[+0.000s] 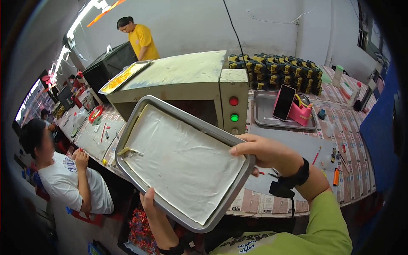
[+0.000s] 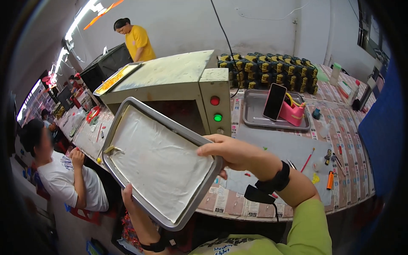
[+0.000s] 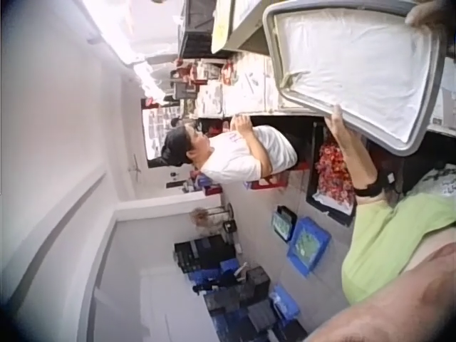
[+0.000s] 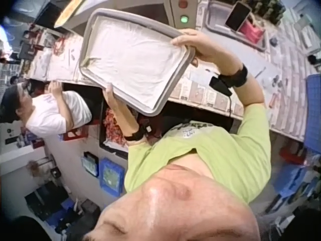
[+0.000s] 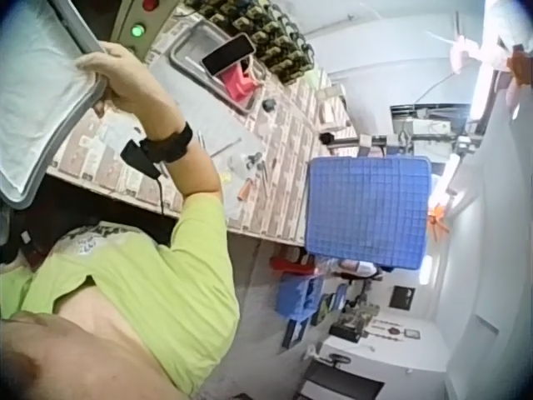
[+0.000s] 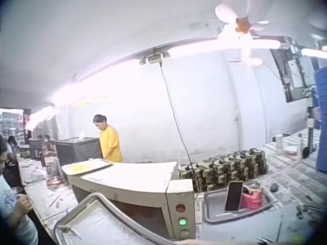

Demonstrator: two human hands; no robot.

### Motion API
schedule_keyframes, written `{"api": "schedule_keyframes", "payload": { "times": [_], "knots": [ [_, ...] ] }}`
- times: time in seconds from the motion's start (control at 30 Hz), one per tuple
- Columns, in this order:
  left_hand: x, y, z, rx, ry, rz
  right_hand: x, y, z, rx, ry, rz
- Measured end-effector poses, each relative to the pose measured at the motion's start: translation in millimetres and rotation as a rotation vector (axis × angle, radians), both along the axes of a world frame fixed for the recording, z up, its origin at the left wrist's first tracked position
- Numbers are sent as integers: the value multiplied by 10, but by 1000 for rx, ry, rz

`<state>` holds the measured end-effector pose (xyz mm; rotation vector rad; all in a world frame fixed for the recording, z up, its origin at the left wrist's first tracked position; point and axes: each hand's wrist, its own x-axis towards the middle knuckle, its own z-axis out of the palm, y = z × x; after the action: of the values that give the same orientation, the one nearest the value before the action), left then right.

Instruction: Assemble small red plastic toy figures at a workbench and heat them in a machine.

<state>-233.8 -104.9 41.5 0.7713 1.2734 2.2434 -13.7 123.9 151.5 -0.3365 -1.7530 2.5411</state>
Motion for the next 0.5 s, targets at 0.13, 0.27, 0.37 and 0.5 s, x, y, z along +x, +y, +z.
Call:
{"api": "schedule_keyframes", "payload": {
  "times": [0.13,0.27,0.37,0.5],
  "knots": [
    [-58,33,-97,1,93,139,56,-247,-258,-38,102,-6],
    [269,365,235,73,-129,164,134,-513,-506,118,45,58],
    [307,322,125,57,-121,219,117,-634,-552,4,76,-91],
    [680,420,298,47,-61,198,215,-651,-664,52,81,-277]
  ]
}}
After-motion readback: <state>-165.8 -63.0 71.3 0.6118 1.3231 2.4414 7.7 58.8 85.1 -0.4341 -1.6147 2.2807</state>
